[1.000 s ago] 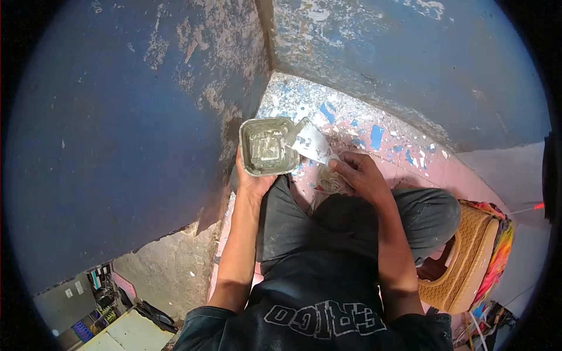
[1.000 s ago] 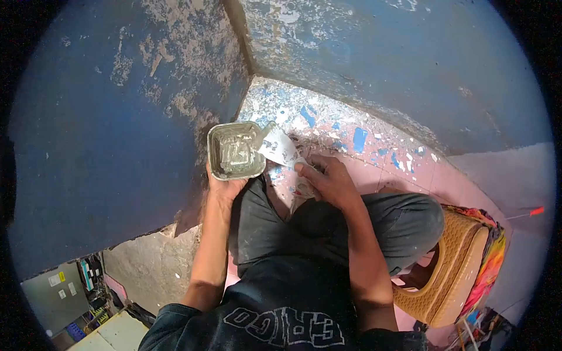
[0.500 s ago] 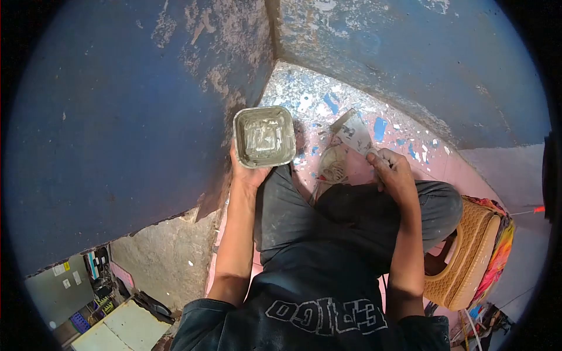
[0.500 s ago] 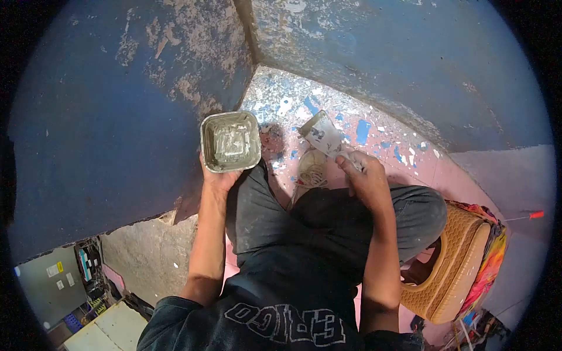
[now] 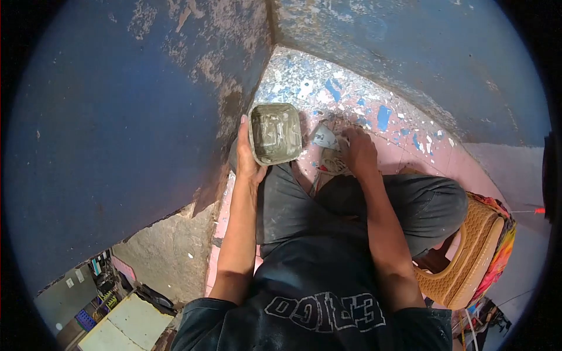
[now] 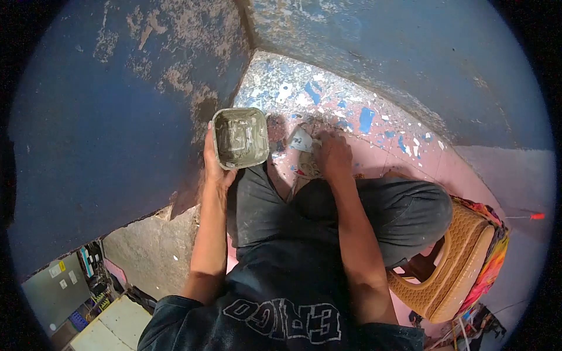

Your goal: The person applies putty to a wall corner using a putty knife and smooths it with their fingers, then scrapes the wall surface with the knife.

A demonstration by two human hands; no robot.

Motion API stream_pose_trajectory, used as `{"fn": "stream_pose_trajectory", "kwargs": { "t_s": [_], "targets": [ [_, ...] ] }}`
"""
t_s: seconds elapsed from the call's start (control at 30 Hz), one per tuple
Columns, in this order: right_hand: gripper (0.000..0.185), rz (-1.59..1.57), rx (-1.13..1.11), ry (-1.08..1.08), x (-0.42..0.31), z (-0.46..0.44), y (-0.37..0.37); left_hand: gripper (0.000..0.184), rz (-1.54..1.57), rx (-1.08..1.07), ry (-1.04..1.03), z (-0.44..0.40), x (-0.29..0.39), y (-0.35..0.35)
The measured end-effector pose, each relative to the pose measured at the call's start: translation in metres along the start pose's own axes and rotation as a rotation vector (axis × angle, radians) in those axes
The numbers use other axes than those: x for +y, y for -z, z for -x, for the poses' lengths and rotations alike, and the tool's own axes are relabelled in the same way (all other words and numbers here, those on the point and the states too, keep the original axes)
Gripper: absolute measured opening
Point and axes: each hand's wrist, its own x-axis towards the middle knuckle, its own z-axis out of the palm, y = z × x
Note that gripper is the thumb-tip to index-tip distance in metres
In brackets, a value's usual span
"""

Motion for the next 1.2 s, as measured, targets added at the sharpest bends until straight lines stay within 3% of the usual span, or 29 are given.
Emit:
{"fn": "stream_pose_trajectory", "kwargs": {
  "t_s": [0.07, 0.1, 0.17, 0.2, 0.27, 0.3, 0.37, 0.4, 0.6, 0.67, 0.7, 0.77, 0.8, 0.87, 0.93, 1.0, 1.1, 1.17, 1.2],
  "targets": [
    [0.028, -0.557, 0.103, 0.247, -0.026, 0.001, 0.038, 0.056, 0.002, 0.005, 0.031, -0.004, 0.0, 0.001],
    [0.028, -0.558, 0.099, 0.238, -0.039, 0.004, 0.054, 0.06, -0.043, -0.001, 0.057, -0.005, 0.0, 0.0],
    [0.032, -0.539, 0.068, 0.484, -0.06, 0.007, 0.077, 0.063, -0.087, -0.011, 0.087, -0.007, 0.0, -0.003],
    [0.032, -0.538, 0.068, 0.48, -0.06, 0.006, 0.076, 0.064, -0.118, -0.017, 0.111, -0.006, 0.001, -0.006],
    [0.038, -0.243, 0.037, 0.546, -0.061, 0.0, 0.073, 0.065, -0.145, -0.021, 0.135, -0.006, 0.004, -0.012],
    [0.038, -0.243, 0.032, 0.548, -0.059, -0.001, 0.067, 0.067, -0.169, 0.001, 0.142, -0.006, 0.005, -0.015],
    [0.043, -0.263, 0.246, 0.682, -0.053, -0.003, 0.053, 0.068, -0.192, 0.032, 0.152, -0.009, 0.004, -0.013],
    [0.043, -0.265, 0.242, 0.682, -0.054, -0.004, 0.052, 0.07, -0.183, 0.021, 0.15, -0.012, 0.003, -0.01],
    [0.028, -0.337, 0.059, 0.575, -0.058, -0.007, 0.053, 0.074, -0.164, 0.01, 0.173, -0.022, -0.001, -0.003],
    [0.024, -0.636, -0.094, 0.545, -0.053, -0.016, 0.045, 0.075, -0.164, 0.02, 0.182, -0.024, 0.0, 0.002],
    [0.024, -0.635, -0.095, 0.543, -0.053, -0.021, 0.045, 0.075, -0.186, 0.05, 0.186, -0.026, 0.002, 0.006],
    [0.031, -1.059, -0.344, 0.314, -0.055, -0.031, 0.046, 0.074, -0.202, 0.093, 0.139, -0.025, 0.004, 0.01],
    [0.031, -1.063, -0.336, 0.308, -0.059, -0.039, 0.05, 0.074, -0.209, 0.086, 0.143, -0.021, 0.007, 0.01],
    [0.035, -1.325, -0.401, 0.009, -0.074, -0.062, 0.062, 0.061, -0.207, 0.204, 0.201, -0.01, 0.014, 0.013],
    [0.044, -1.383, -0.387, 0.044, -0.087, -0.098, 0.048, 0.059, -0.204, 0.214, 0.208, -0.002, 0.011, 0.029],
    [0.051, -1.642, -0.389, -0.118, -0.105, -0.142, 0.019, 0.054, -0.162, 0.289, 0.188, 0.004, 0.005, 0.049],
    [0.063, -1.77, -0.383, -0.252, -0.129, -0.198, -0.018, 0.053, -0.065, 0.247, 0.162, 0.001, 0.001, 0.064],
    [0.065, -1.864, -0.392, -0.262, -0.141, -0.23, -0.045, 0.07, -0.157, 0.427, 0.26, 0.004, 0.005, 0.058],
    [0.068, -1.951, -0.397, -0.255, -0.146, -0.243, -0.054, 0.07, -0.164, 0.432, 0.265, 0.005, 0.004, 0.063]
  ]
}}
